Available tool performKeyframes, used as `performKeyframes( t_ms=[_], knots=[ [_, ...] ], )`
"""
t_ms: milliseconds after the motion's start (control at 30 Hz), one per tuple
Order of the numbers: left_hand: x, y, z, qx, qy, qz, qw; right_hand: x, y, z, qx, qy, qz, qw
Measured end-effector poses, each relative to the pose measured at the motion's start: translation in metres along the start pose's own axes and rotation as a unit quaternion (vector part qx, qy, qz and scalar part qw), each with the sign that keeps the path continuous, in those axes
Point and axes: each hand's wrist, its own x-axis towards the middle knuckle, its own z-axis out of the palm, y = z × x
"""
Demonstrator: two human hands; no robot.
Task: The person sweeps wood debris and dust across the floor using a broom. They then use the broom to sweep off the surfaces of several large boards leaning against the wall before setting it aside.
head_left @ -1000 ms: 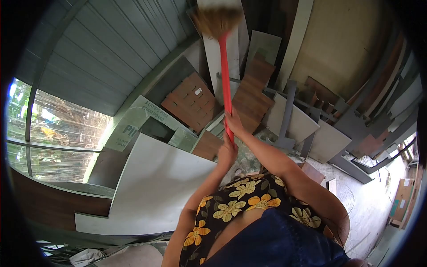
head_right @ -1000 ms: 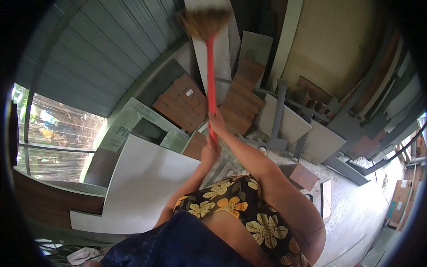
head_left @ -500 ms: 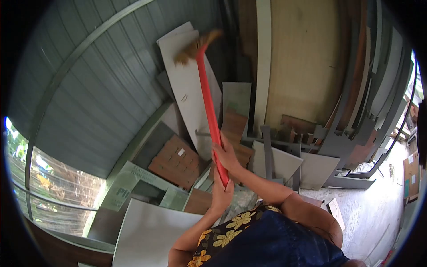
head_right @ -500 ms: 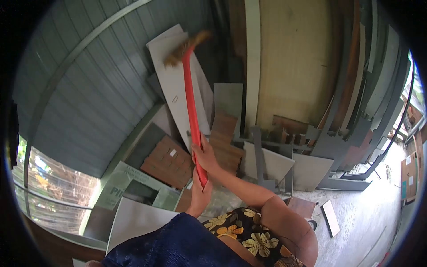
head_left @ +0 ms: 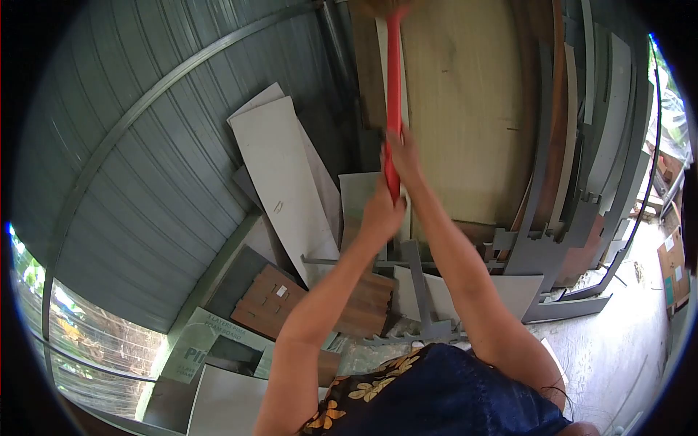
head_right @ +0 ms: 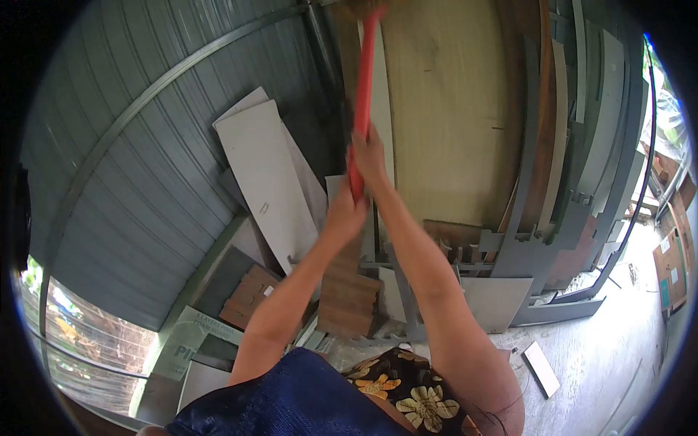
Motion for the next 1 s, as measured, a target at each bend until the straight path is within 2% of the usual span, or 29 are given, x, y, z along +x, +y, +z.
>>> performKeyframes(
  t_ms=[67,100,200,300,367,433,500,567,633,700,767,867,933,1000],
  knots=[
    [-0.048,-0.027,0.016,-0.013,-0.039,-0.015,0.999,-0.052,0.062,-0.026,-0.056,0.037,0.039,0.997],
    [-0.082,-0.029,0.015,-0.043,-0.058,-0.048,0.996,-0.087,0.071,-0.029,-0.045,0.041,0.079,0.995],
    [-0.146,-0.031,0.010,-0.076,-0.029,-0.007,0.997,-0.167,0.028,-0.014,0.046,0.008,0.168,0.985],
    [-0.153,-0.010,0.004,-0.093,0.000,-0.003,0.996,-0.161,-0.002,-0.001,0.078,-0.047,0.093,0.991],
    [-0.118,0.005,0.005,-0.112,0.025,0.024,0.993,-0.122,-0.033,0.003,0.016,-0.092,-0.002,0.996],
    [-0.065,0.035,0.003,-0.117,0.056,0.087,0.988,-0.067,-0.055,0.008,-0.055,-0.070,-0.104,0.991],
    [-0.007,0.066,0.002,-0.097,0.104,0.182,0.973,-0.015,-0.103,0.009,-0.011,-0.111,-0.082,0.990],
    [0.049,0.093,-0.002,-0.124,0.072,0.143,0.979,0.046,-0.139,0.009,-0.024,-0.094,-0.158,0.983],
    [0.105,0.120,-0.003,0.009,0.147,0.237,0.960,0.096,-0.179,0.005,-0.078,-0.061,-0.218,0.971],
    [0.152,0.151,-0.004,0.017,0.151,0.256,0.955,0.165,-0.194,-0.007,-0.095,-0.039,-0.239,0.966],
    [0.198,0.174,0.001,0.048,0.088,0.196,0.976,0.236,-0.201,-0.030,-0.117,-0.036,-0.262,0.957],
    [0.245,0.184,0.028,0.082,0.081,0.199,0.973,0.251,-0.202,-0.066,-0.054,-0.004,-0.184,0.981],
    [0.237,0.177,0.042,0.122,-0.034,0.111,0.986,0.260,-0.156,-0.099,-0.047,0.038,-0.106,0.993],
    [0.221,0.154,0.055,0.139,-0.122,0.050,0.981,0.223,-0.110,-0.117,-0.066,0.094,-0.019,0.993]
  ],
)
